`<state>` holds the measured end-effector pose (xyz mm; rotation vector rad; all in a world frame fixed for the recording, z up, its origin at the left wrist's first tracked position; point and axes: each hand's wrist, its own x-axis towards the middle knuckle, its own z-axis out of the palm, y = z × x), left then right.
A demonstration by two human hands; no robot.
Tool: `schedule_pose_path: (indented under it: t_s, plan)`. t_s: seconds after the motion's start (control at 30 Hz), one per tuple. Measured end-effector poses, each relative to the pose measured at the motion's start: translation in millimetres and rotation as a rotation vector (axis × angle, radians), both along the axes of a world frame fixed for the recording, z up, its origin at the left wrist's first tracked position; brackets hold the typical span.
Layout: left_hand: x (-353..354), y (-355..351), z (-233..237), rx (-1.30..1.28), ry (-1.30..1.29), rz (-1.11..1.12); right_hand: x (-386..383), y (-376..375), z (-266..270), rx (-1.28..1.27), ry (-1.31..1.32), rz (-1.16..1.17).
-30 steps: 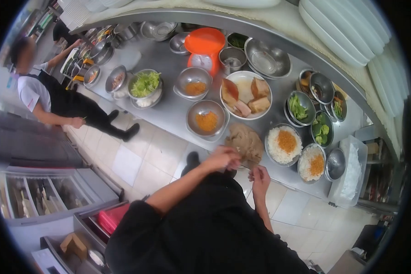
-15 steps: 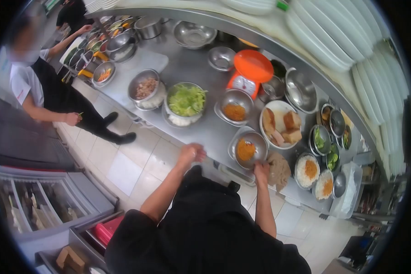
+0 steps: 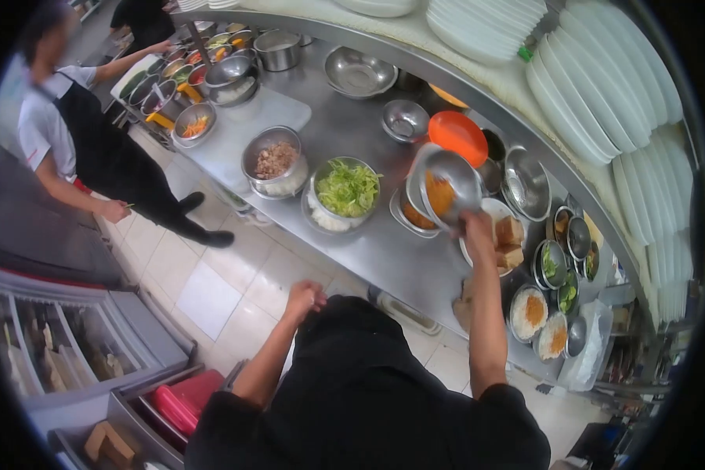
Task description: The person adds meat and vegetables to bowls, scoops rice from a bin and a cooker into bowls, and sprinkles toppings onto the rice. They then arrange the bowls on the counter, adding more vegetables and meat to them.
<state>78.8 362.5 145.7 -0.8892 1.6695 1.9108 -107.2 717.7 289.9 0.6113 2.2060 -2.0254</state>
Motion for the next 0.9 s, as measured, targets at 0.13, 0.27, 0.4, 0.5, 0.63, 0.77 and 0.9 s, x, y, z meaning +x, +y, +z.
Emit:
schedule_pose_path:
  t_s: [0.13,0.27,0.4,0.5,0.63,0.77,0.9]
  plan:
    - [38,-3,15,-0.090,0.028,0.143,-93,-57,1,-0.112,-0.057,0.146]
    - [88,-9,6,-0.104,0.019,0.331,-146,-93,-20,-0.207,-0.169,0.336]
    - [128,-4,6,-0.082,-0.019,0.526,-181,-120,-52,-0.206,-0.199,0.369]
    - [140,4,13,-0.105,-0.032,0.590,-200,-137,-64,-0.228,-0.273,0.479]
    - [146,9,9,-0.170,-0.036,0.640,-210,-156,-70,-0.179,-0.335,0.499]
    - [136,6,12,-0.188,-0.001,0.668,-207,-167,-82,-0.127,-0.321,0.488]
    - [108,-19,1,-0.183,0.061,0.596,-208,-164,-108,-0.125,-0.322,0.399]
